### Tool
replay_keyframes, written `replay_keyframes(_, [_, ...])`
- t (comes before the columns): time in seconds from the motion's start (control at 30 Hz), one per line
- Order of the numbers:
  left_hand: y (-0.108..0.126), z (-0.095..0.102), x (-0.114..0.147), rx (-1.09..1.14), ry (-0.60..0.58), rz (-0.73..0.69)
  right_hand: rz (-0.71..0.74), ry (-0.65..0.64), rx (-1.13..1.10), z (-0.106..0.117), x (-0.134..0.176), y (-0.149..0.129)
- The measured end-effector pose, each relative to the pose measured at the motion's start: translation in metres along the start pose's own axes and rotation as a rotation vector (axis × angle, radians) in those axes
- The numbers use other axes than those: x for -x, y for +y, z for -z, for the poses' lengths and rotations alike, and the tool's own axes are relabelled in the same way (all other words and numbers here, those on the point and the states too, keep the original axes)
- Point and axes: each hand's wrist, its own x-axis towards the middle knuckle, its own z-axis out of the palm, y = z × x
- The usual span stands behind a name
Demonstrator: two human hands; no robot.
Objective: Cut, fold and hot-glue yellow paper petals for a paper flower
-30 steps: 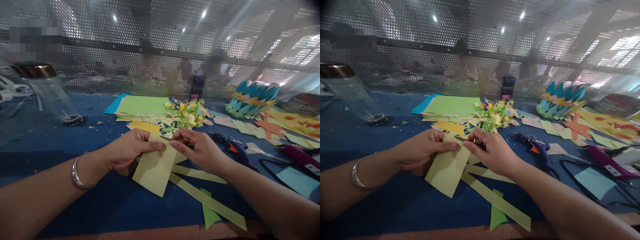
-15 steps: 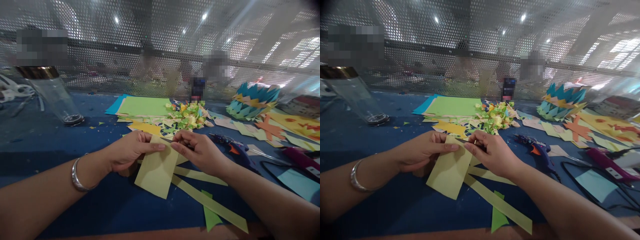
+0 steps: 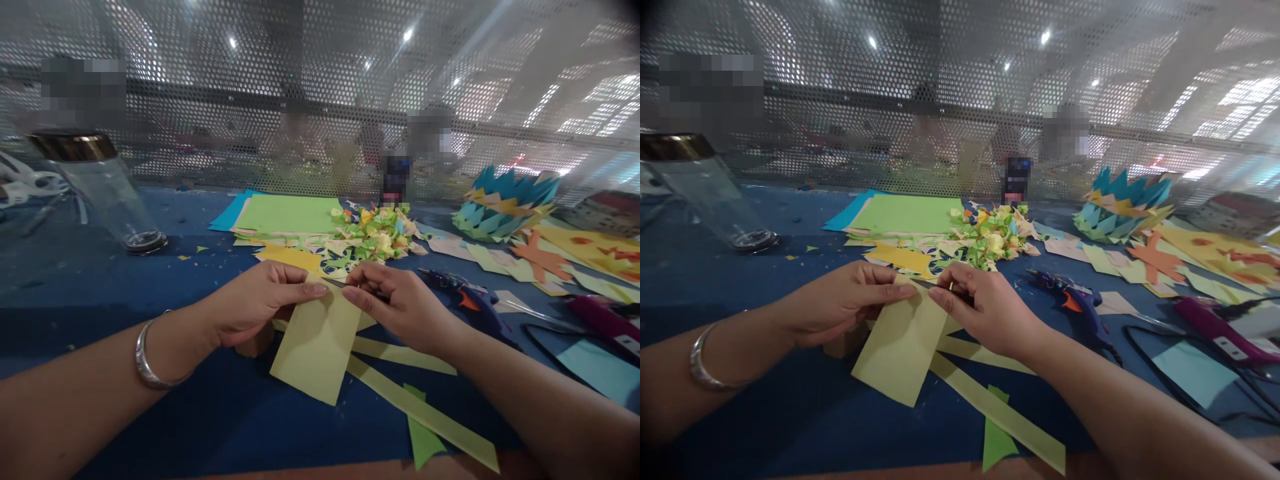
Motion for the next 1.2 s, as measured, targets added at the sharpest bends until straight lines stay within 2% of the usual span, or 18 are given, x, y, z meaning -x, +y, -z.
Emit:
replay_keyframes(0.57, [0.0020, 0.0025, 0.0007, 0.059, -0.034, 0.099, 0.010, -0.020, -0.023, -0.0005, 0.0006, -0.0046])
replay_keyframes(1.2, [-0.0016, 0.0052, -0.0005, -0.066, -0.032, 0.003, 0.012, -0.019, -0.033, -0.0011, 0.0002, -0.0075])
